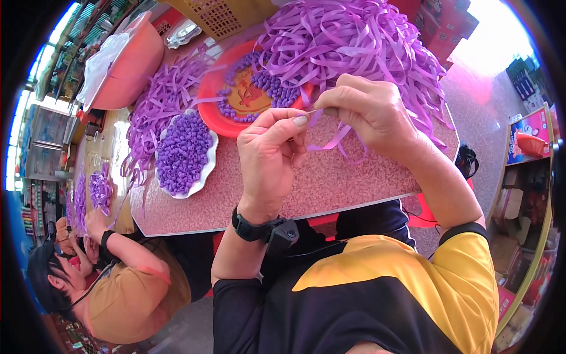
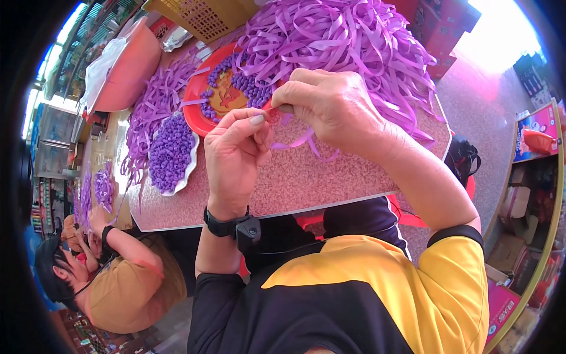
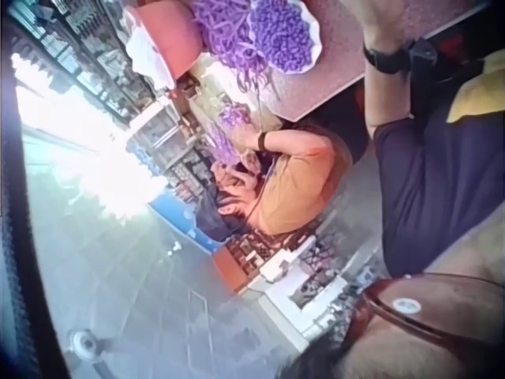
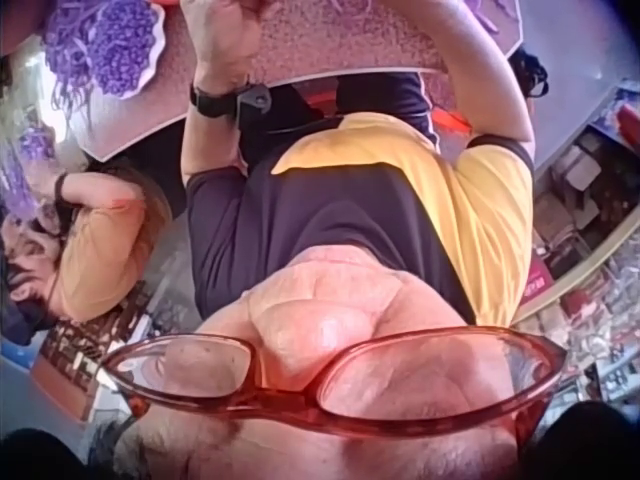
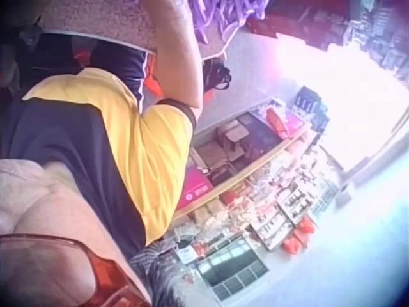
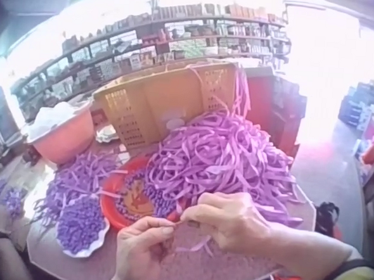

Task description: Tying individual purple ribbon strips onto a circular ring base at a factory assembly table.

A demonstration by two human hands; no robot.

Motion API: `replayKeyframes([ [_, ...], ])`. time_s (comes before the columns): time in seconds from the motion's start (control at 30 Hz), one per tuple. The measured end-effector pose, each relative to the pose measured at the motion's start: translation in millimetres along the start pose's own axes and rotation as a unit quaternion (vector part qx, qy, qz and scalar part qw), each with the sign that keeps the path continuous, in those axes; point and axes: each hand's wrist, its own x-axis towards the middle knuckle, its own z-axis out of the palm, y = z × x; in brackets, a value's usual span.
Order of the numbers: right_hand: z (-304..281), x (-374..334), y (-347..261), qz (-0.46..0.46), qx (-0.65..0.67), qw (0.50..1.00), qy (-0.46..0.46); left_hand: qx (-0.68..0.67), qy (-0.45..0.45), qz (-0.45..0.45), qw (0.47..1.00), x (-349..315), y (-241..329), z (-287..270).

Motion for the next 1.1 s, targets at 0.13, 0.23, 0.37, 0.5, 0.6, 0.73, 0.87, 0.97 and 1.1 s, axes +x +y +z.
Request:
replayKeyframes([
  [0.13, 1, -1, 1, -0.009, -0.015, 1.000, -0.004, 0.014, -0.008, -0.009, 1.000, 0, 1, -2],
  [0.23, 1, -1, 1, -0.014, -0.024, 1.000, -0.003, 0.022, -0.016, -0.009, 1.000, -1, 0, -3],
  [0.37, -2, 1, -1, -0.031, -0.054, 0.998, 0.000, -0.018, -0.017, 0.003, 1.000, -2, -1, -1],
  [0.5, -5, 0, 0, -0.035, -0.086, 0.996, -0.005, -0.011, -0.018, -0.001, 1.000, -1, -2, -1],
  [0.6, -5, 0, 2, -0.042, -0.115, 0.992, -0.010, 0.003, 0.011, -0.014, 1.000, 0, 1, 1],
  [0.73, -3, 0, 0, -0.039, -0.118, 0.992, -0.020, 0.056, 0.036, -0.003, 0.998, -1, 1, 2],
  [0.87, -3, 2, 7, -0.001, -0.146, 0.989, 0.010, 0.041, 0.065, 0.022, 0.997, 1, 1, -1],
  [0.97, -9, 1, 11, -0.015, -0.197, 0.980, -0.029, 0.044, 0.070, 0.019, 0.996, 1, 1, -2],
  [1.1, -6, 1, 1, -0.043, -0.233, 0.970, -0.061, 0.055, 0.068, -0.002, 0.996, 0, 0, 1],
])
